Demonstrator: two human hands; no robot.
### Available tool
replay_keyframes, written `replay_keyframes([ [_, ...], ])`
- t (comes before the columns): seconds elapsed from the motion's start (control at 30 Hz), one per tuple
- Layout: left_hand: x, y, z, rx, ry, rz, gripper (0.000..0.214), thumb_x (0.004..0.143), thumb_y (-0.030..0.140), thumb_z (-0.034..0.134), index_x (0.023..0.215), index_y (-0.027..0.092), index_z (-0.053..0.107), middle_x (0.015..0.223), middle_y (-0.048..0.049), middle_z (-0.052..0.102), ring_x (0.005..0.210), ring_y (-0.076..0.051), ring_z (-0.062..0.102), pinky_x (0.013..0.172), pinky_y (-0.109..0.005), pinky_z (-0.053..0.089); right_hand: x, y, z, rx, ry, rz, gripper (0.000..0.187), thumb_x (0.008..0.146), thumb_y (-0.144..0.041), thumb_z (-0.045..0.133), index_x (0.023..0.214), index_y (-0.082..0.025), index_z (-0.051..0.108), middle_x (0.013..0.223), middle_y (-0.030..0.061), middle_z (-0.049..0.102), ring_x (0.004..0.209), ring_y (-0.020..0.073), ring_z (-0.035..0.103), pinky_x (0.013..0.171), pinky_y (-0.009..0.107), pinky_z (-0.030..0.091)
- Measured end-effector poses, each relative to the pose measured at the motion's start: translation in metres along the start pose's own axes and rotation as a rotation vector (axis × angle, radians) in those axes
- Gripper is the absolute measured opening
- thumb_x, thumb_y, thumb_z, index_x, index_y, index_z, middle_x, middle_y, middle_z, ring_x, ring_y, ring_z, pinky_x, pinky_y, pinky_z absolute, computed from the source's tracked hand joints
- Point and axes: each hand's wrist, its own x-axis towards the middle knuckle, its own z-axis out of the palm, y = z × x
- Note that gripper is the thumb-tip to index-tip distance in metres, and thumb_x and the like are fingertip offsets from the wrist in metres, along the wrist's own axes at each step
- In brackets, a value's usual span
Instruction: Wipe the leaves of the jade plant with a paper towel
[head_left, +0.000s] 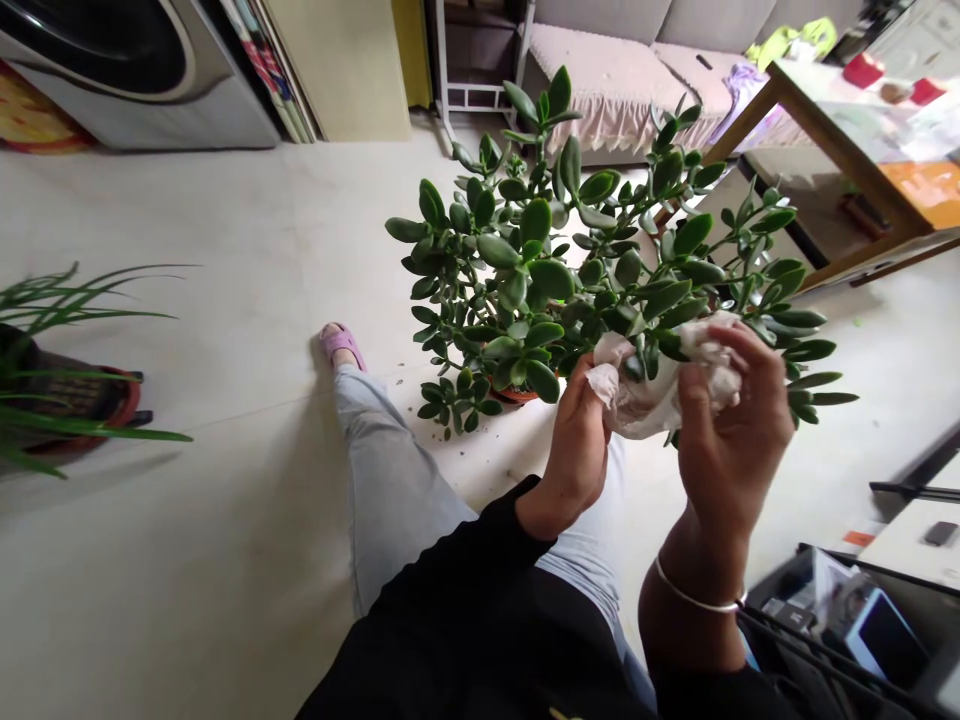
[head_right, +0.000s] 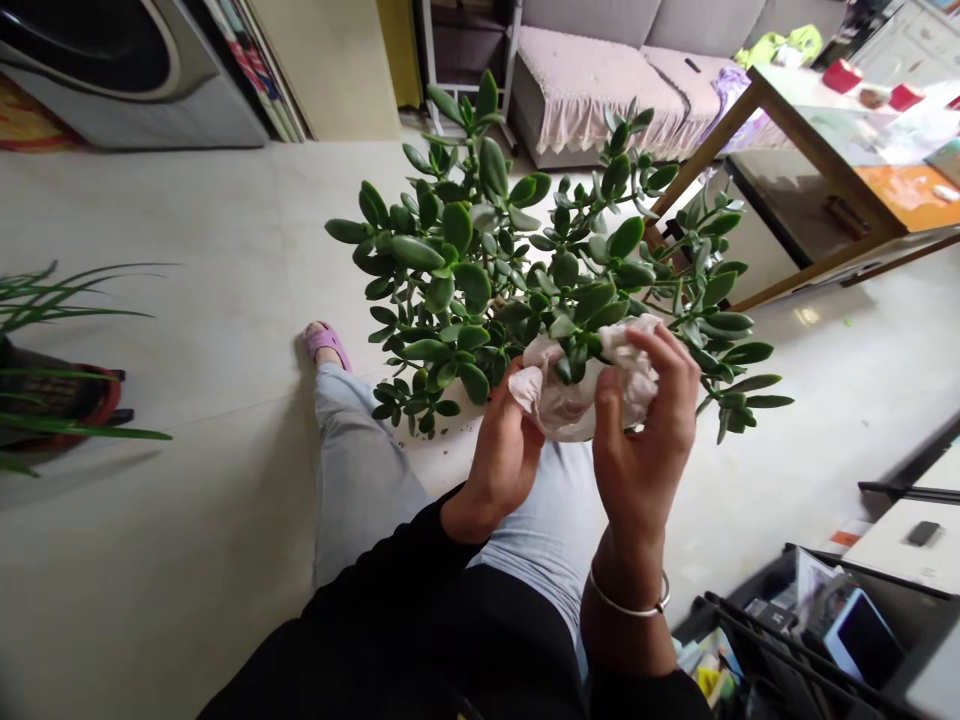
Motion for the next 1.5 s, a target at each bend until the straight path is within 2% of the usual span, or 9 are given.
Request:
replay_keyframes([
  [0.1,0.001,0.001,0.001,-0.010,-0.023,-0.001,0.022,0.091,0.035,0.069,0.107,0.020,0.069,0.110,-0.0038,0.075,0.117,-0.023,0.068,0.107,-0.036,0.050,0.002,-0.004,-0.004,-0.020,-0.106,0.024,0.026,0.098,-0.037,0.065,0.121,-0.027,0.072,0.148,0.0096,0.061,0.148,0.0302,0.051,0.122,0.059,0.041],
  [0.27,0.002,0.001,-0.002,-0.025,-0.051,0.014,0.020,0.091,0.036,0.067,0.106,0.022,0.068,0.107,-0.0022,0.074,0.115,-0.021,0.067,0.108,-0.036,0.049,0.008,0.004,0.000,0.042,-0.004,0.100,0.023,0.101,-0.044,0.059,0.093,-0.024,0.067,0.134,0.0108,0.071,0.129,0.0277,0.067,0.108,0.050,0.053],
  [0.4,0.002,0.001,-0.003,-0.028,-0.056,0.010,0.022,0.089,0.038,0.070,0.103,0.022,0.069,0.111,-0.0032,0.074,0.116,-0.022,0.066,0.111,-0.037,0.047,0.018,0.016,0.011,0.131,0.037,0.141,0.029,0.089,-0.044,0.075,0.103,-0.025,0.058,0.114,0.0060,0.072,0.102,0.0212,0.073,0.092,0.040,0.059],
  [0.67,0.003,0.001,-0.004,-0.046,-0.062,0.026,0.023,0.089,0.038,0.071,0.106,0.022,0.068,0.113,-0.0025,0.073,0.119,-0.021,0.065,0.110,-0.036,0.048,0.033,0.014,0.012,0.097,-0.100,0.209,0.030,0.082,-0.040,0.078,0.102,-0.025,0.061,0.096,0.0003,0.070,0.088,0.0170,0.069,0.084,0.035,0.057],
  [0.8,0.003,0.003,-0.003,-0.020,-0.060,0.016,0.026,0.090,0.042,0.070,0.107,0.023,0.068,0.113,-0.0027,0.074,0.118,-0.021,0.066,0.106,-0.036,0.051,0.035,0.015,0.013,0.108,-0.086,0.216,0.029,0.080,-0.041,0.081,0.095,-0.023,0.065,0.090,0.0002,0.071,0.084,0.0165,0.069,0.081,0.033,0.057],
  [1.07,0.002,0.006,-0.005,-0.010,-0.052,-0.005,0.026,0.089,0.040,0.069,0.108,0.023,0.066,0.112,-0.0028,0.073,0.115,-0.021,0.067,0.107,-0.038,0.051,0.024,0.013,0.006,-0.010,-0.080,0.164,0.025,0.093,-0.042,0.068,0.107,-0.022,0.075,0.100,0.0047,0.076,0.090,0.0178,0.071,0.080,0.034,0.056],
  [1.17,0.001,0.005,-0.005,0.001,-0.031,-0.013,0.026,0.089,0.041,0.070,0.107,0.023,0.066,0.111,-0.0024,0.073,0.113,-0.021,0.067,0.106,-0.038,0.052,0.022,0.013,0.005,0.014,-0.099,0.183,0.026,0.089,-0.041,0.072,0.108,-0.022,0.075,0.102,0.0049,0.075,0.089,0.0173,0.069,0.079,0.033,0.056],
  [1.3,0.000,0.004,-0.001,0.025,-0.019,0.006,0.028,0.089,0.041,0.070,0.110,0.022,0.067,0.114,-0.0035,0.073,0.115,-0.021,0.067,0.106,-0.037,0.053,0.024,0.010,0.008,0.053,-0.115,0.235,0.026,0.083,-0.041,0.079,0.098,-0.020,0.073,0.089,0.0017,0.073,0.077,0.0147,0.066,0.071,0.028,0.053],
  [1.5,-0.015,0.008,-0.009,0.262,-0.001,0.079,0.046,0.089,0.046,0.075,0.130,0.026,0.067,0.137,-0.0069,0.067,0.136,-0.024,0.059,0.118,-0.038,0.045,0.028,0.002,0.002,-0.060,-0.123,0.188,0.026,0.094,-0.044,0.066,0.100,-0.021,0.077,0.090,0.0041,0.077,0.069,0.0146,0.065,0.064,0.027,0.052],
])
